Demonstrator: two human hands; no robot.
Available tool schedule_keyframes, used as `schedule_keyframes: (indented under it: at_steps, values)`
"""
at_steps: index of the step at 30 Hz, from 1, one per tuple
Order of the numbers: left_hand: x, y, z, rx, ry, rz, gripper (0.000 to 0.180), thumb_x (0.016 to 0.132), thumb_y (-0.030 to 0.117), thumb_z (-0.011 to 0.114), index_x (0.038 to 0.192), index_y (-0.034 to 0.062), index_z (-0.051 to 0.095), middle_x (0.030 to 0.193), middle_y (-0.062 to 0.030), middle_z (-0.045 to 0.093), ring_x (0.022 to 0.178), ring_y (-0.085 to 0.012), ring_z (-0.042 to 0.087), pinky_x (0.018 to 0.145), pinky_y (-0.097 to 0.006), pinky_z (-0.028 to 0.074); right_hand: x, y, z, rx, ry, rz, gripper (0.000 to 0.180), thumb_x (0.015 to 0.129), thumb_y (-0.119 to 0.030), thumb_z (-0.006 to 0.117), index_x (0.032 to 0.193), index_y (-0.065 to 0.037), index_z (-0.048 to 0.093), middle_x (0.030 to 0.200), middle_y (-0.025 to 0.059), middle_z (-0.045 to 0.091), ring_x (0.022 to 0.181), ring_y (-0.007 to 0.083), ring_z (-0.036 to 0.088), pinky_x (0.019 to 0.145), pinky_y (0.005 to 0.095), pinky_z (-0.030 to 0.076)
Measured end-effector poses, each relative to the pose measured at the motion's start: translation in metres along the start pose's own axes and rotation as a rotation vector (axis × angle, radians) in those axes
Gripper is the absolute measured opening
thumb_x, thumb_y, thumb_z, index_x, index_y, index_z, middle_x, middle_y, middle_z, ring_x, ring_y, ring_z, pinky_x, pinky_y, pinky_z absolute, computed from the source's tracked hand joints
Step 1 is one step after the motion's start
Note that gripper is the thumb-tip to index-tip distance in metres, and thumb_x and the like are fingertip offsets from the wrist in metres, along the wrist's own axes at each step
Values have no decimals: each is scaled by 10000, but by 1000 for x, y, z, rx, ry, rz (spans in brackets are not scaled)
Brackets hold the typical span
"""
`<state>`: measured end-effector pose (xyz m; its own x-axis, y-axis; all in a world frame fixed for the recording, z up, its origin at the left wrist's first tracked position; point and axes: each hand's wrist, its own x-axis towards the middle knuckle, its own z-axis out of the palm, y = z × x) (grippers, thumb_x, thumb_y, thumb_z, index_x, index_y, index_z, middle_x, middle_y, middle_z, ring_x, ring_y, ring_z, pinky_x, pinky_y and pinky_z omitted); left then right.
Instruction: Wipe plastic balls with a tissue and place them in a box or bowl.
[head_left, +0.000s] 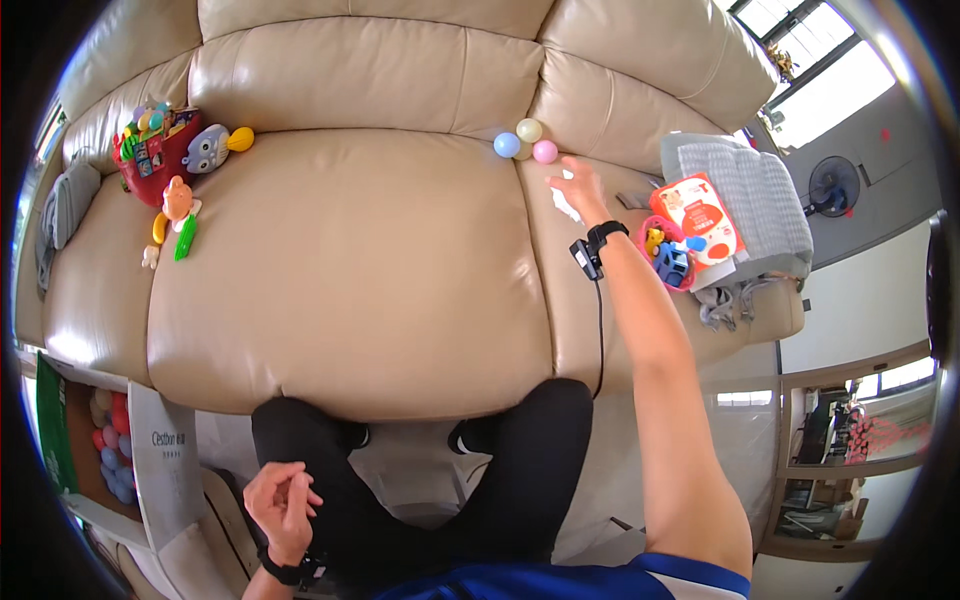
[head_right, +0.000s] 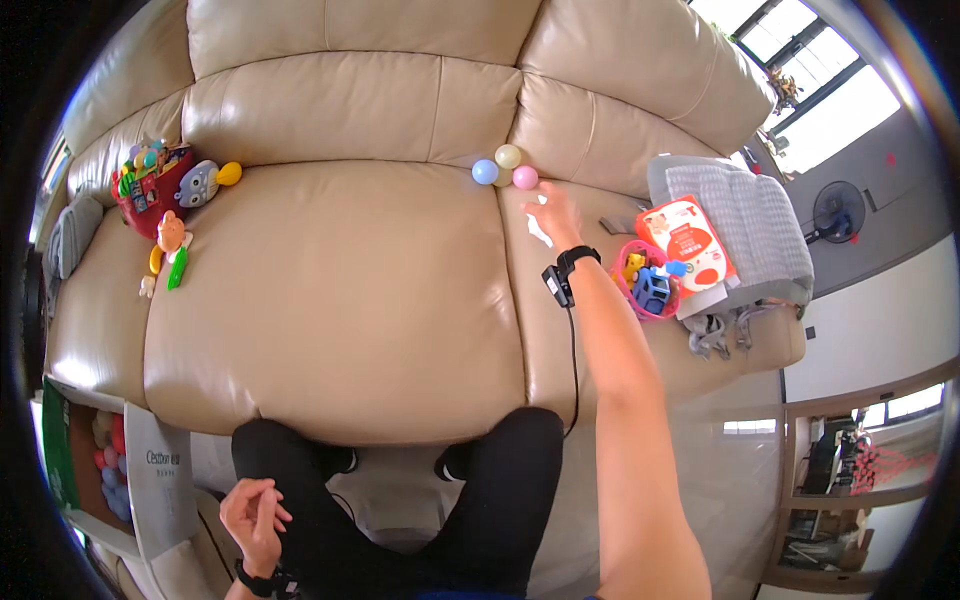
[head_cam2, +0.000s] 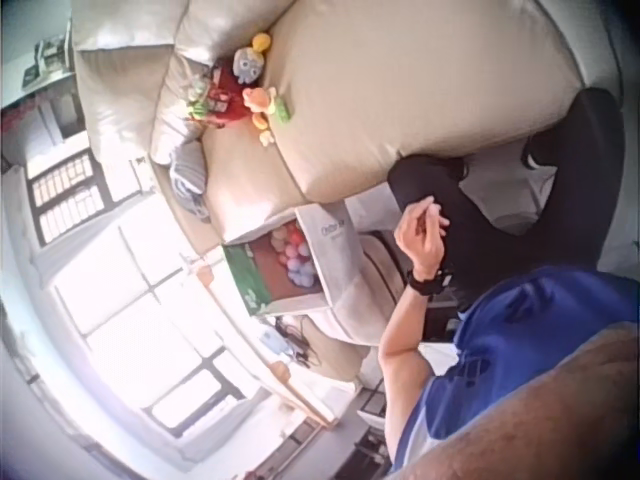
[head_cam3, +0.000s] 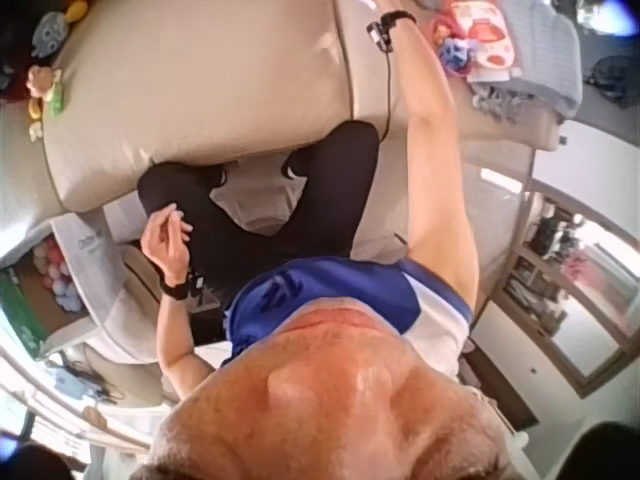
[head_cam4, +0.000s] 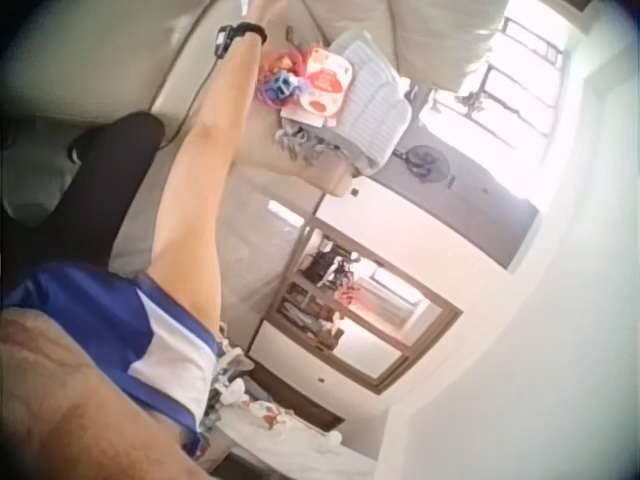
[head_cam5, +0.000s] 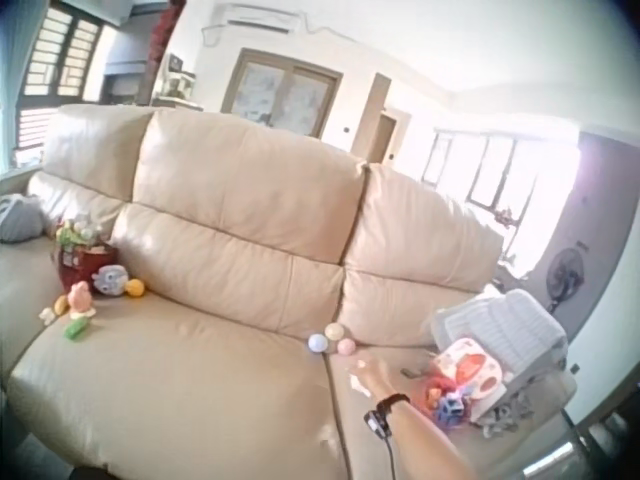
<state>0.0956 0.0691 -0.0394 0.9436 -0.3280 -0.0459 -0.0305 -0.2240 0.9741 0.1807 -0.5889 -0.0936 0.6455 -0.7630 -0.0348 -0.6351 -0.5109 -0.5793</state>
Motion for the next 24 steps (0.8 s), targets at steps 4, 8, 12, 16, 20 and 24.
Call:
schedule_keyframes:
  at_steps: [4,8,12,16,20,24]
  values:
    - [4,1,0,7,12,-31,101,930,-56,599,979,-61,687,794,-120,640,495,-124,606,412,-200,443,37,-8,7,-209,103,-94,713,779,-316,823,1426,-132,585,1349,141,666,1221,323,645,994,468,519]
    - [13,9,1,31,-25,-5,104,908,-57,609,975,-66,689,798,-131,641,500,-125,610,413,-203,447,58,-15,17,-341,164,-152,654,756,-381,817,1338,-138,646,1237,136,718,1131,321,685,921,470,544]
    - [22,22,-4,125,-124,49,135,979,28,635,1056,-56,708,880,-140,702,571,-132,645,475,-204,449,63,-16,26,-410,117,-140,627,727,-472,808,1244,-137,692,1164,124,742,1102,320,691,900,466,540]
    - [15,18,-4,56,-107,23,122,939,-6,631,1024,-57,702,846,-131,671,547,-127,631,452,-200,443,44,-12,18,-285,189,-148,551,727,-401,812,1159,-77,703,1023,164,753,945,335,725,794,479,557]
    - [2,4,-7,26,-81,-30,117,935,14,624,999,-56,691,817,-117,653,524,-128,626,420,-205,438,-30,-14,5,304,-236,18,409,834,-383,797,984,-16,695,825,143,729,738,224,718,607,380,548]
    - [10,11,-5,-30,-204,-188,165,925,16,675,1080,-40,691,857,-90,658,588,-97,632,476,-198,464,-196,-69,-55,808,-814,311,337,955,-356,726,953,-23,673,710,110,682,577,136,661,463,264,521]
